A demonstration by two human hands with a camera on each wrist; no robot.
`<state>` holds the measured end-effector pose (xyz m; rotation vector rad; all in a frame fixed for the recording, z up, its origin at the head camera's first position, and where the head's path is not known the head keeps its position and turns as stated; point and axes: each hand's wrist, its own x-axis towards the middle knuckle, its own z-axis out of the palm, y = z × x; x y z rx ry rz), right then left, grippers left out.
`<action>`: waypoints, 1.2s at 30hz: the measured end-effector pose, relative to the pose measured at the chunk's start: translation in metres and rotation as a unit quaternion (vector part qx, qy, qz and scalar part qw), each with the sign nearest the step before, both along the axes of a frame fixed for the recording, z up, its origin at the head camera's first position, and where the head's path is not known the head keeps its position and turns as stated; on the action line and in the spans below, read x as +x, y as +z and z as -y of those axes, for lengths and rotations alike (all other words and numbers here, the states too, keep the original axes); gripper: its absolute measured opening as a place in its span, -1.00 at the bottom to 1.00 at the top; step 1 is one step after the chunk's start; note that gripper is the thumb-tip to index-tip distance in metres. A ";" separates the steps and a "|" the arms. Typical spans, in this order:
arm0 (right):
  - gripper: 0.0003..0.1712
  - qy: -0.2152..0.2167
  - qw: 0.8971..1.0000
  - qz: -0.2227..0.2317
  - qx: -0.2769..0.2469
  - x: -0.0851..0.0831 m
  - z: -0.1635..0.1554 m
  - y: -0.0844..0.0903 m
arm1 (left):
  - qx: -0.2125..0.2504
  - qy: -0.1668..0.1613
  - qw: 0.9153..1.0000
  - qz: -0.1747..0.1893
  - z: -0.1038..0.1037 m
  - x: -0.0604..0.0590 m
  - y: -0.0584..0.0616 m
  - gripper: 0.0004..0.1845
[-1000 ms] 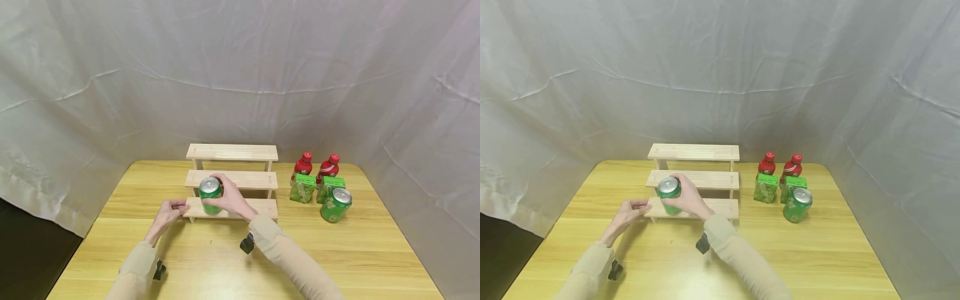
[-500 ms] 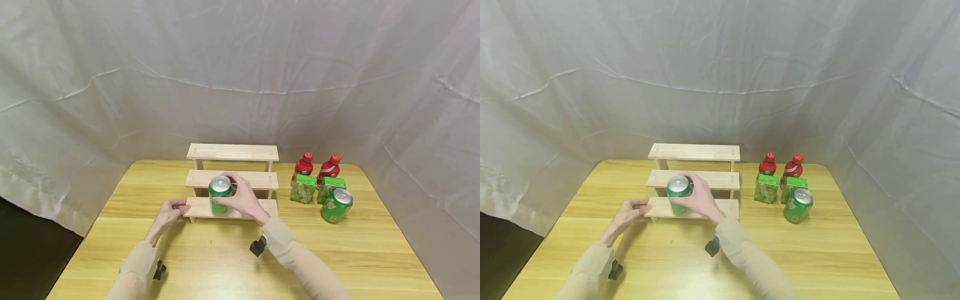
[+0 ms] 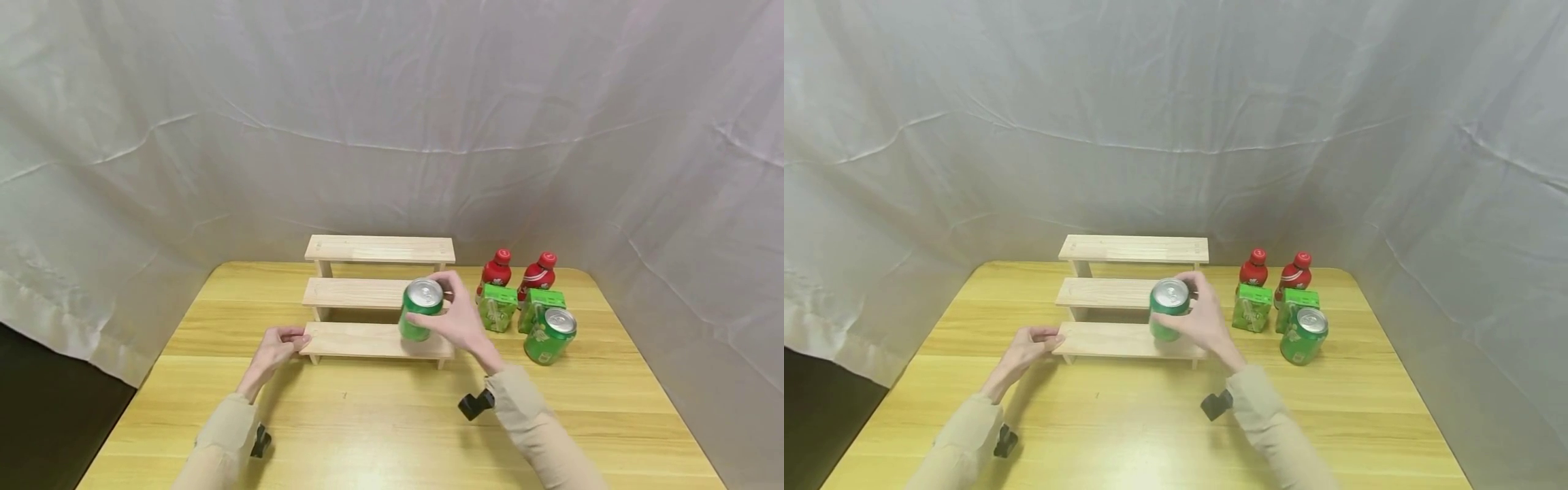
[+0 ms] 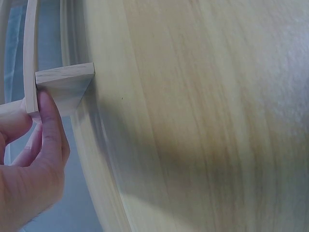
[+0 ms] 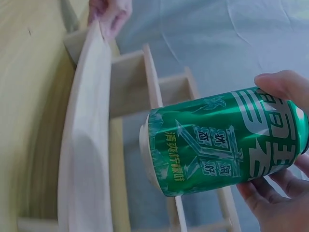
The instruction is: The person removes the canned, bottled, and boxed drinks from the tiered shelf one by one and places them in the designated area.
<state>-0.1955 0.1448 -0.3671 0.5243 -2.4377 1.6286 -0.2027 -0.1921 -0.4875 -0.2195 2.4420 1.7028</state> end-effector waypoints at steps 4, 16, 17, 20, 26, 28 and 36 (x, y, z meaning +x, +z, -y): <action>-0.28 -0.040 0.999 -0.023 0.016 0.003 -0.024 0.004 | 0.000 -0.003 1.000 -0.002 0.001 -0.001 0.000 -0.59; -0.21 -0.150 0.988 0.022 0.035 -0.001 -0.090 -0.014 | -0.007 -0.001 1.000 0.001 0.001 0.000 0.000 -0.60; -0.20 -0.157 0.987 0.024 0.036 -0.003 -0.095 -0.019 | -0.007 0.000 1.000 0.002 0.001 0.000 0.000 -0.60; -0.17 -0.176 0.983 0.031 0.043 -0.008 -0.107 -0.032 | -0.005 0.002 1.000 0.003 0.001 0.000 0.001 -0.59; -0.17 -0.182 0.981 0.032 0.055 -0.012 -0.120 -0.049 | 0.019 -0.008 1.000 -0.010 0.003 0.000 0.000 -0.57; -0.18 -0.182 0.981 0.030 0.067 -0.012 -0.122 -0.054 | 0.024 -0.010 1.000 -0.012 0.003 0.000 0.001 -0.57; -0.16 -0.189 0.977 0.039 0.094 -0.013 -0.125 -0.071 | 0.021 -0.004 1.000 -0.003 0.002 0.000 0.000 -0.59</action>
